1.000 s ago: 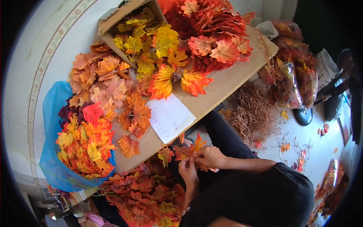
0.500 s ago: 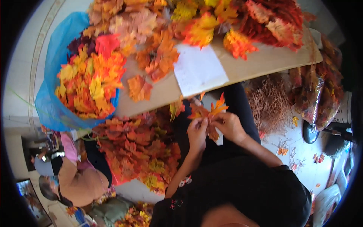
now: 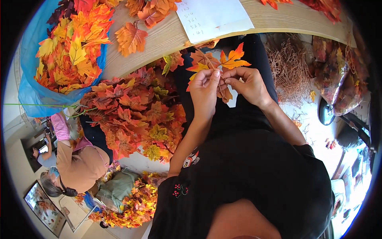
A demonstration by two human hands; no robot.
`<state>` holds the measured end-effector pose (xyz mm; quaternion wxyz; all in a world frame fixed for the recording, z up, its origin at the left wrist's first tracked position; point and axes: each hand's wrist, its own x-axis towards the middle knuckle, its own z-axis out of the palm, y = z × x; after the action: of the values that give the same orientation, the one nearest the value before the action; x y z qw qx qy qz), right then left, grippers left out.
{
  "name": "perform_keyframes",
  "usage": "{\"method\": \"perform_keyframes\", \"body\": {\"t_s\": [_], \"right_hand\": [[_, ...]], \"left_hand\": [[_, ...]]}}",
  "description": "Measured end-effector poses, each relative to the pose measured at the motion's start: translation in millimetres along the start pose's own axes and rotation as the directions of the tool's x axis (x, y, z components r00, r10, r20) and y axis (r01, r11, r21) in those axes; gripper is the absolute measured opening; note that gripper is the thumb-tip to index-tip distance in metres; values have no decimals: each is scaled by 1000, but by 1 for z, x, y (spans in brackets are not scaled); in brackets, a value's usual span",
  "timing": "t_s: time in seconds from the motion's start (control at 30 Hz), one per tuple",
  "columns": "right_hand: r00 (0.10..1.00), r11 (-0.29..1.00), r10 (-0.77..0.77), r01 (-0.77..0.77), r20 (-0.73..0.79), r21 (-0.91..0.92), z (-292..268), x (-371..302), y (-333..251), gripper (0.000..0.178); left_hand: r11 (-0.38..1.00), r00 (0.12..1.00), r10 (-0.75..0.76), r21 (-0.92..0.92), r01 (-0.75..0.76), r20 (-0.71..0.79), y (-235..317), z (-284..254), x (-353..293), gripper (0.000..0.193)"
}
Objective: The person assembles artificial autumn maple leaf branches by hand, attaching individual artificial leaves to plastic stems to create finished branches.
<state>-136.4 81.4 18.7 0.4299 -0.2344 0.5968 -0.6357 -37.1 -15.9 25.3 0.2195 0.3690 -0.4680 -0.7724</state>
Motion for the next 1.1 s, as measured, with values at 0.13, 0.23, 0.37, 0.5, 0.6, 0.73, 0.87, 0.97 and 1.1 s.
{"method": "perform_keyframes", "body": {"t_s": [0.13,0.23,0.37,0.5,0.6,0.73,0.87,0.97,1.1], "right_hand": [[999,999,43,-43,-3,-34,-2,0,-5,13],[998,993,62,-64,-23,-98,-2,0,-8,14],[998,992,42,-47,-41,-120,-2,1,-4,15],[999,991,18,-23,-38,-136,-1,0,-5,14],[998,996,2,-9,-70,-92,1,-2,6,13],[985,997,-54,63,-162,48,5,-2,16,10],[980,996,-81,74,-180,-46,4,-2,18,13],[984,999,-44,42,-172,-19,7,-5,11,15],[981,999,-38,31,-193,-39,12,-9,5,15]], "left_hand": [[999,999,38,10,-38,10,-3,1,0,12],[996,998,67,53,-68,17,-5,1,2,12],[990,994,107,88,-109,21,-8,2,2,11],[964,978,207,160,-211,42,-18,-3,5,10],[962,980,194,187,-200,52,-19,-4,5,9],[968,982,185,165,-190,45,-21,-2,3,8],[964,982,152,203,-171,108,-17,-5,2,7],[947,982,139,272,-170,131,-12,-8,4,6],[969,986,41,236,-78,160,-1,-8,6,6]]}}
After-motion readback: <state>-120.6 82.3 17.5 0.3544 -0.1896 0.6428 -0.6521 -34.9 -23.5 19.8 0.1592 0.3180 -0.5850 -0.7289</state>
